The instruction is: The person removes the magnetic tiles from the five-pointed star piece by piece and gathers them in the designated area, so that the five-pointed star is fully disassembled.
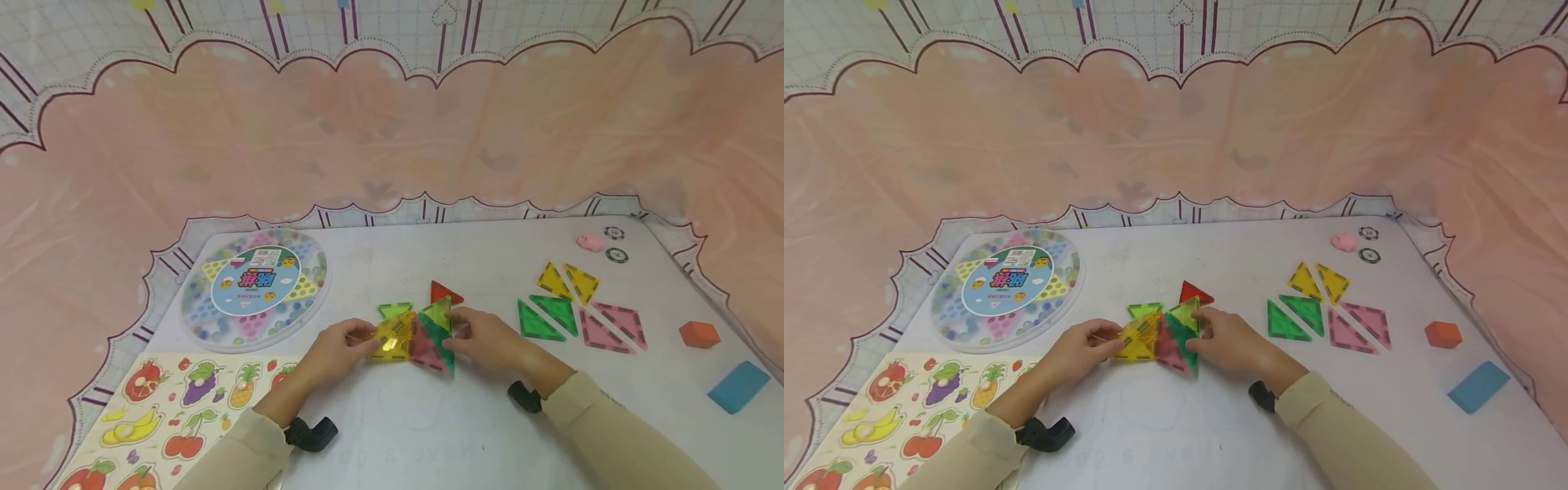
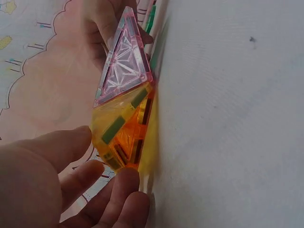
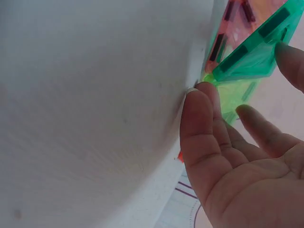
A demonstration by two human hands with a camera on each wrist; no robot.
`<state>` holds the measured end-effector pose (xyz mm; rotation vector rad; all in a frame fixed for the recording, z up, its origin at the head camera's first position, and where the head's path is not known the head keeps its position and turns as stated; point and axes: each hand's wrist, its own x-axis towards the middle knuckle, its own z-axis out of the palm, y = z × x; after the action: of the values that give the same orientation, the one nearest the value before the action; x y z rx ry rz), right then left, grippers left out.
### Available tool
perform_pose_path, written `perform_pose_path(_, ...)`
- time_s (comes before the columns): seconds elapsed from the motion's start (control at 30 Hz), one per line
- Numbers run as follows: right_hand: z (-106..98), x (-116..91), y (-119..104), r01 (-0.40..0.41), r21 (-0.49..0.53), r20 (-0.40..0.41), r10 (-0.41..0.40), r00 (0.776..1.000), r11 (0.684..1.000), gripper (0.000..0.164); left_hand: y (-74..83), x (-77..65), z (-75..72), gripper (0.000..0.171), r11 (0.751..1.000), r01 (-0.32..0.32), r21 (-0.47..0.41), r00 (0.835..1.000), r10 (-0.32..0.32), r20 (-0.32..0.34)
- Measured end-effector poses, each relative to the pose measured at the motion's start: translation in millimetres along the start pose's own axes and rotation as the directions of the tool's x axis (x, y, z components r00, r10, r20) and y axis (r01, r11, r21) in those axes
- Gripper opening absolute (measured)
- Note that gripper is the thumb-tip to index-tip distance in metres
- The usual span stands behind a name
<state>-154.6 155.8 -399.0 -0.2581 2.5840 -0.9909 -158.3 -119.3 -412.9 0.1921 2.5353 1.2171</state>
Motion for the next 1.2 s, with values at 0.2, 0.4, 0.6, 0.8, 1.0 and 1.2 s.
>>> perform_pose_path(0.2,-4,9,0,0.006,0.035,0.017,-0.006,1.0,0.999,0.052,-1.4,-2.3,-1.5,0.038,0.999,-0.037,0.032,0.999,0.036,0.036)
perform_pose_path(0.4,-5,5,3,-0.013,0.065,0.012,0.012,1.0,0.998,0.056,0.2,10.4,-0.8,0.042,0.994,-0.101,0.04,0.992,0.097,0.083)
perform_pose_path(0.6,-2,-11,4,-0.035,0.071,-0.008,0.035,0.999,0.997,0.058,0.5,27.7,0.7,0.045,0.99,-0.133,0.033,0.981,0.127,0.144)
perform_pose_path(0.8,3,-17,0,-0.001,0.156,0.013,-0.001,1.0,0.988,0.057,2.1,30.8,1.4,0.04,0.99,-0.137,-0.037,0.974,0.142,0.176)
perform_pose_path(1.0,3,-8,4,-0.029,0.26,0.006,0.028,1.0,0.965,0.048,6.7,25.8,5.3,0.043,0.986,-0.159,-0.042,0.971,0.164,0.173)
perform_pose_path(1.2,1,2,7,-0.059,0.3,0.023,0.054,0.998,0.952,0.047,5.4,23.7,8.9,0.046,0.985,-0.169,-0.033,0.974,0.172,0.148)
